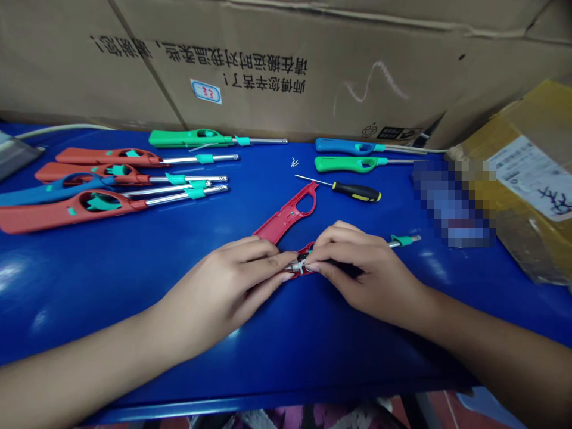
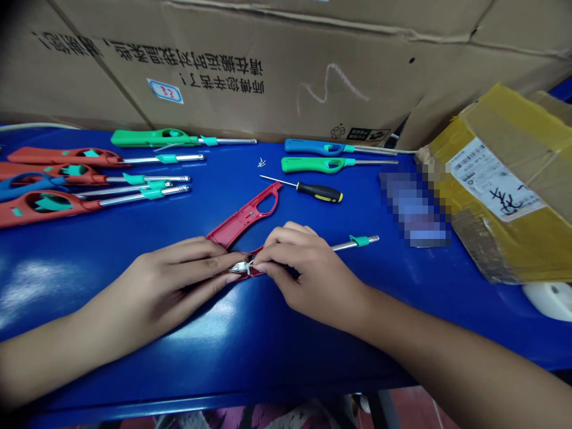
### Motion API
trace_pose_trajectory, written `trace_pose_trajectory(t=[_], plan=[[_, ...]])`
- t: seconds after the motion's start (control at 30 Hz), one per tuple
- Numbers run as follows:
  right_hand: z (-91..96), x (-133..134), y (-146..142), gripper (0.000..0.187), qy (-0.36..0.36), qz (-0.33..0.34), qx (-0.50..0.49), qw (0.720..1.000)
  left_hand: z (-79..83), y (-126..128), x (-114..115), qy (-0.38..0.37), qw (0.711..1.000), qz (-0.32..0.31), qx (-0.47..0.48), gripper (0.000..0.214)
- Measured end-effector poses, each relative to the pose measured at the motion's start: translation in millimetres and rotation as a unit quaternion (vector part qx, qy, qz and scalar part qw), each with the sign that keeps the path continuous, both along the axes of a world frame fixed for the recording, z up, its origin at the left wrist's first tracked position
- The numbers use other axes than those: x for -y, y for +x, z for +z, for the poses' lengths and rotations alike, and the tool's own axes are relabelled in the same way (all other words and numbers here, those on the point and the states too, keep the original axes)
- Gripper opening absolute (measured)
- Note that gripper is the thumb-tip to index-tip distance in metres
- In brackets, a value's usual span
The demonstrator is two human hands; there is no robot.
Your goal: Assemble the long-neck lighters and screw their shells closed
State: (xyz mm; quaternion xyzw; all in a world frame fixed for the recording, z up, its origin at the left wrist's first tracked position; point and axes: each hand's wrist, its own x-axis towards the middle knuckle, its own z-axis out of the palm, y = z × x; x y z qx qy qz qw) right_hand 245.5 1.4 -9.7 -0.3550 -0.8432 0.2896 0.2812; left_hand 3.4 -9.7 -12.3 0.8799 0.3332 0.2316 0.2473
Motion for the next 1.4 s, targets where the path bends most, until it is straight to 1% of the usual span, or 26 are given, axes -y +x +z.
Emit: trace_pose_trajectory(t=[0.5,0.63,0.77,0.93,1.07,1.17,1.33,1.4], plan=[[-1.1,1,0,0.018,-0.005,0.0,0.001,1.0,-0.8,2,1,0.008,1.0,0.0,0.008,0.028],[-2.2,1,0,0.019,0.01,-0.001,0.015,1.0,-0.8,2,0,0.005,1.0,-0.002,0.008,0.03],[0.2,2,1,0.018,0.02,-0.005,0.037,0.999,-0.8,2,2,0.004,1.0,0.001,0.013,0.029],[10.1,1,6,0.006,0.057,0.012,0.112,0.992,-0.6,1,3,0.038,0.998,0.037,-0.023,0.03],[14.6,2,8,0.016,0.095,0.011,0.153,0.984,-1.9,1,2,0.057,0.996,0.054,-0.042,0.029],[12.3,3,6,0.021,0.087,0.011,0.153,0.984,-3.0,1,1,0.064,0.995,0.056,-0.051,0.029],[4.2,3,2,0.015,0.072,-0.003,0.147,0.987,-1.3,-2,-1,0.064,0.994,0.067,-0.063,0.036],[2.4,2,1,0.014,0.074,-0.007,0.134,0.988,0.7,-4,-3,0.066,0.993,0.076,-0.054,0.032]])
